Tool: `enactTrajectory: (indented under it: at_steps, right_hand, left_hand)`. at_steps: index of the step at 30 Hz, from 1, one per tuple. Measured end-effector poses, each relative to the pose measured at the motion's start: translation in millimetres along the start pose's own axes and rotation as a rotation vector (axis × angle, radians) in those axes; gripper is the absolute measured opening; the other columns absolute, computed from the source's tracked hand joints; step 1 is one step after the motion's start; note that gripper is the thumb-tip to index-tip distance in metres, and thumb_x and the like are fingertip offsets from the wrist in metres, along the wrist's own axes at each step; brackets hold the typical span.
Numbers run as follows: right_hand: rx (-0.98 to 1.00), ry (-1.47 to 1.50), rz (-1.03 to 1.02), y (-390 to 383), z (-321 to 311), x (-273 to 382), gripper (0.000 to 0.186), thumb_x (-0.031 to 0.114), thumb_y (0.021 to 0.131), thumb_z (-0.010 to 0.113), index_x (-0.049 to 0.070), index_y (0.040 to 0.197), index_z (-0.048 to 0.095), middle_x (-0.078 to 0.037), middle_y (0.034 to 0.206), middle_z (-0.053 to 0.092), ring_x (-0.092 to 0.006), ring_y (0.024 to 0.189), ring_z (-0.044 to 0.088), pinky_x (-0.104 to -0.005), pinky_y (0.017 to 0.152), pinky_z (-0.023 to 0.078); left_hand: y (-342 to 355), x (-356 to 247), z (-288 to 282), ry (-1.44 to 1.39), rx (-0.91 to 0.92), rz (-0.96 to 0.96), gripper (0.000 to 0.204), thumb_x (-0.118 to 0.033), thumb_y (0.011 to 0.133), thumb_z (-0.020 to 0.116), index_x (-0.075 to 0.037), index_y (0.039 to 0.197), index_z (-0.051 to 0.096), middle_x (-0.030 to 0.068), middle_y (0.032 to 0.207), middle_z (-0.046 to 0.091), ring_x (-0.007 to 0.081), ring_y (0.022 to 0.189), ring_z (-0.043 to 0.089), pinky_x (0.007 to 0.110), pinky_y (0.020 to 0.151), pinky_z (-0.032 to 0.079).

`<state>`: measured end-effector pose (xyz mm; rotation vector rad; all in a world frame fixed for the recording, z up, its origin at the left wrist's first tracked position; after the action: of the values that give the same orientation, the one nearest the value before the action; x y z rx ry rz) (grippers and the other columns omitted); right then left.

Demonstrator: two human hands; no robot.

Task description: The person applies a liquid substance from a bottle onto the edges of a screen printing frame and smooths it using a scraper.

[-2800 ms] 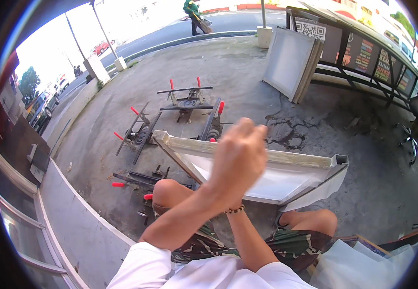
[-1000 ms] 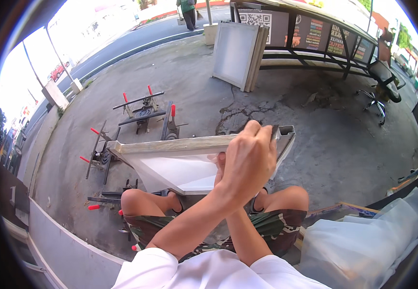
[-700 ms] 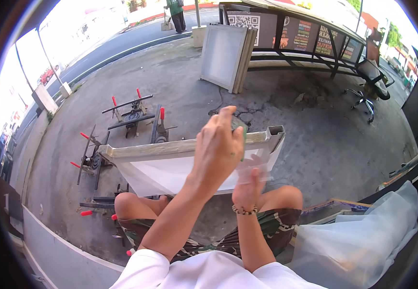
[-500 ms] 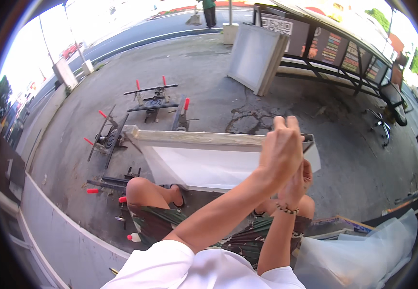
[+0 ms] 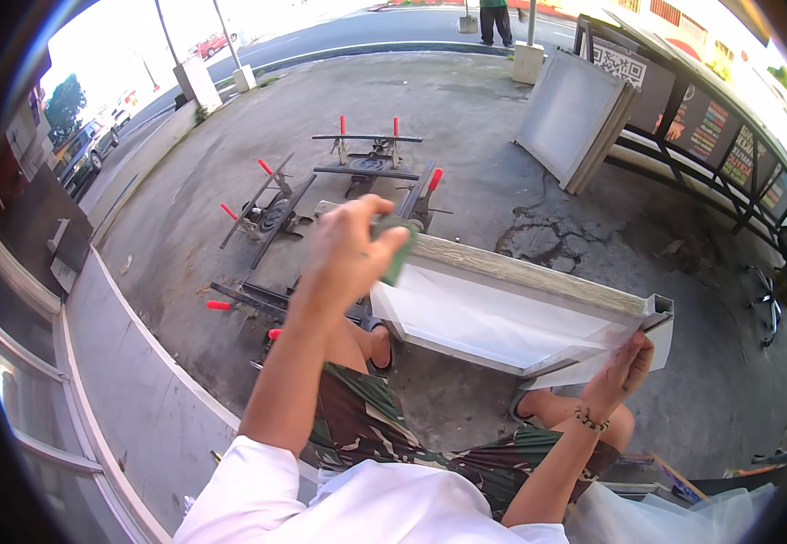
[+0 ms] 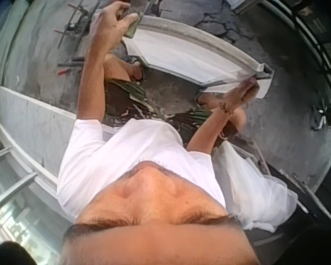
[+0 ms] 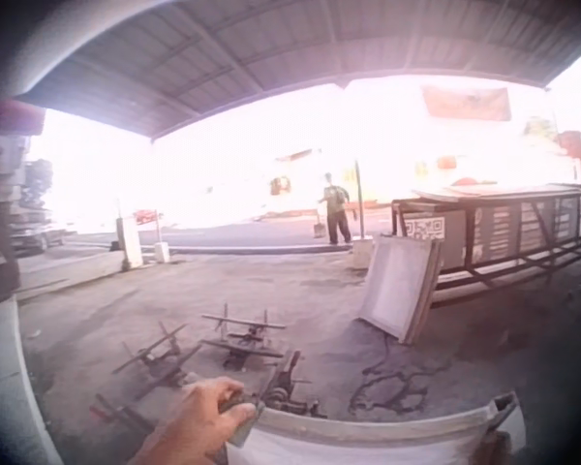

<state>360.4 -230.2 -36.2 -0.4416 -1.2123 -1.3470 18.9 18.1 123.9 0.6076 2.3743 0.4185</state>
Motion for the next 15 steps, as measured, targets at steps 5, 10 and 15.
enactTrajectory:
  at_steps: [5,10,15]
  right_hand:
    - [0.016,-0.077,-0.009,-4.5,11.1,7.0,0.03,0.032,0.105,0.054,0.006,0.092,0.056,0.002,0.088,0.055,-0.0071,0.084,0.047,-0.0241,0.079,0.04]
    - [0.022,-0.04,0.023,-3.9,14.4,-0.8,0.029,0.033,0.105,0.056,0.006,0.093,0.057,0.003,0.087,0.056,-0.0062,0.083,0.047,-0.0234,0.078,0.039]
    - [0.04,-0.08,0.012,1.4,-3.9,-10.0,0.025,0.033,0.105,0.057,0.009,0.097,0.059,0.004,0.09,0.057,-0.0048,0.085,0.048,-0.0225,0.079,0.041]
  left_hand:
    - [-6.0,2.0,-41.6,0.036,-0.077,0.042,0.039,-0.021,0.08,0.077,0.0,0.112,0.07,0.0189,0.091,0.071,0.0255,0.076,0.067,0.038,0.072,0.053]
    - [7.2,-14.4,-9.5,0.069,-0.063,0.241,0.038,-0.015,0.079,0.076,0.0,0.113,0.07,0.0194,0.096,0.071,0.0276,0.082,0.067,0.038,0.079,0.053]
    - [12.3,18.6,-55.4,0.08,-0.102,0.092,0.036,-0.014,0.081,0.075,-0.001,0.115,0.07,0.0155,0.086,0.068,0.0226,0.075,0.064,0.035,0.071,0.05]
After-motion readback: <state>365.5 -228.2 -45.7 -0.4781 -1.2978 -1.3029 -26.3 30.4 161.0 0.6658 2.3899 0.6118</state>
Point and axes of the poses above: each hand's wrist, its own y-axis towards the middle knuckle, its own z-axis out of the palm, x = y × z, the point moved 8 cm from there along y, towards the middle knuckle
